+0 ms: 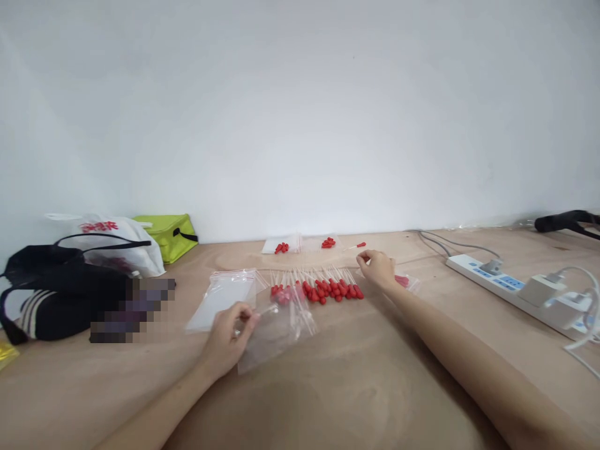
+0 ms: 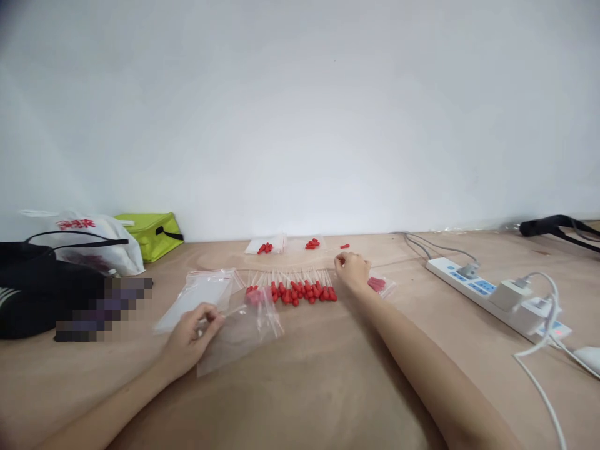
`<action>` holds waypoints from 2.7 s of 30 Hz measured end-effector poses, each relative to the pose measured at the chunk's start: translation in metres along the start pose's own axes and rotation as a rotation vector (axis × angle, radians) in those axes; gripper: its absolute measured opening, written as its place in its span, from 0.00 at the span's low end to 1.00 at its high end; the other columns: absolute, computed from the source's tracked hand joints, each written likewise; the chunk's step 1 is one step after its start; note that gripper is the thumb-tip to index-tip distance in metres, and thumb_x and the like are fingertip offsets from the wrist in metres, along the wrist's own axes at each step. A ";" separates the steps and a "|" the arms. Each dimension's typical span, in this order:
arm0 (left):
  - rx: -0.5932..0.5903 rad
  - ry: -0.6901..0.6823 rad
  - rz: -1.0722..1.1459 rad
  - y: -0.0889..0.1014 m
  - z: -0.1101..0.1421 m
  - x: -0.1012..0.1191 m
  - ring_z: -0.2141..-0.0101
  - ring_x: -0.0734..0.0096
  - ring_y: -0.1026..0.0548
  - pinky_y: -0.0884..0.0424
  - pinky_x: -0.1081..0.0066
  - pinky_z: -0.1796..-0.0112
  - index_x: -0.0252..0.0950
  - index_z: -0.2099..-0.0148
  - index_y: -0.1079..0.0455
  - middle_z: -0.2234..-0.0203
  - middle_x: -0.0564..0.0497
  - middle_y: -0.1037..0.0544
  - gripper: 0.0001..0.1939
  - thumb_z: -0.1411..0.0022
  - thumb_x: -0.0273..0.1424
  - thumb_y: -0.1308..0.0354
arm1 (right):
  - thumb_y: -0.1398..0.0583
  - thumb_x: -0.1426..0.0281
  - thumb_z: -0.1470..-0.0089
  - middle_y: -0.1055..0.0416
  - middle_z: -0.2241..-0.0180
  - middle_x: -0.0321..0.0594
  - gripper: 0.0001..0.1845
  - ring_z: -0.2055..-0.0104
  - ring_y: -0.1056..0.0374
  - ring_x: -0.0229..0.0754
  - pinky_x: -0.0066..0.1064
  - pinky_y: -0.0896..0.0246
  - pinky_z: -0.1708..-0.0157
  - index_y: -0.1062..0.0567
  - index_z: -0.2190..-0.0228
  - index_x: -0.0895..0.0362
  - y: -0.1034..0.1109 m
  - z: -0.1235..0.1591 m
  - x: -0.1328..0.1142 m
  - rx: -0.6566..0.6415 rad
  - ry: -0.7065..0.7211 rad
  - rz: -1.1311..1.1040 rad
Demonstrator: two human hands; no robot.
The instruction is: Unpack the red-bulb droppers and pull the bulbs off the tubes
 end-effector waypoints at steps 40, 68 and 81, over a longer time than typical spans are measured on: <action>-0.139 0.413 -0.608 0.008 -0.021 -0.089 0.45 0.57 0.44 0.45 0.55 0.50 0.45 0.48 0.36 0.47 0.46 0.38 0.24 0.41 0.44 0.62 | 0.44 0.64 0.54 0.28 0.76 0.41 0.12 0.78 0.34 0.36 0.25 0.44 0.78 0.29 0.71 0.61 -0.031 -0.003 -0.044 -0.204 0.069 -0.357; 0.185 0.231 -0.751 0.027 -0.021 -0.044 0.46 0.53 0.46 0.51 0.51 0.49 0.37 0.47 0.37 0.48 0.43 0.38 0.21 0.40 0.37 0.59 | 0.43 0.55 0.58 0.38 0.90 0.37 0.21 0.84 0.41 0.36 0.27 0.49 0.82 0.35 0.90 0.57 0.042 -0.026 0.092 -0.082 -0.169 -0.338; 0.376 -0.307 -0.352 0.020 -0.007 0.003 0.51 0.58 0.38 0.44 0.56 0.51 0.34 0.53 0.36 0.56 0.43 0.32 0.17 0.39 0.34 0.58 | 0.39 0.55 0.60 0.37 0.82 0.30 0.20 0.80 0.44 0.28 0.22 0.48 0.79 0.31 0.78 0.60 -0.012 0.117 -0.137 -0.966 0.604 -1.029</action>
Point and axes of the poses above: each hand's wrist, its own z-axis away from the middle knuckle, its own y-axis out of the back of the hand, x = y × z, the point moved 8 cm from there along -z, towards the middle knuckle
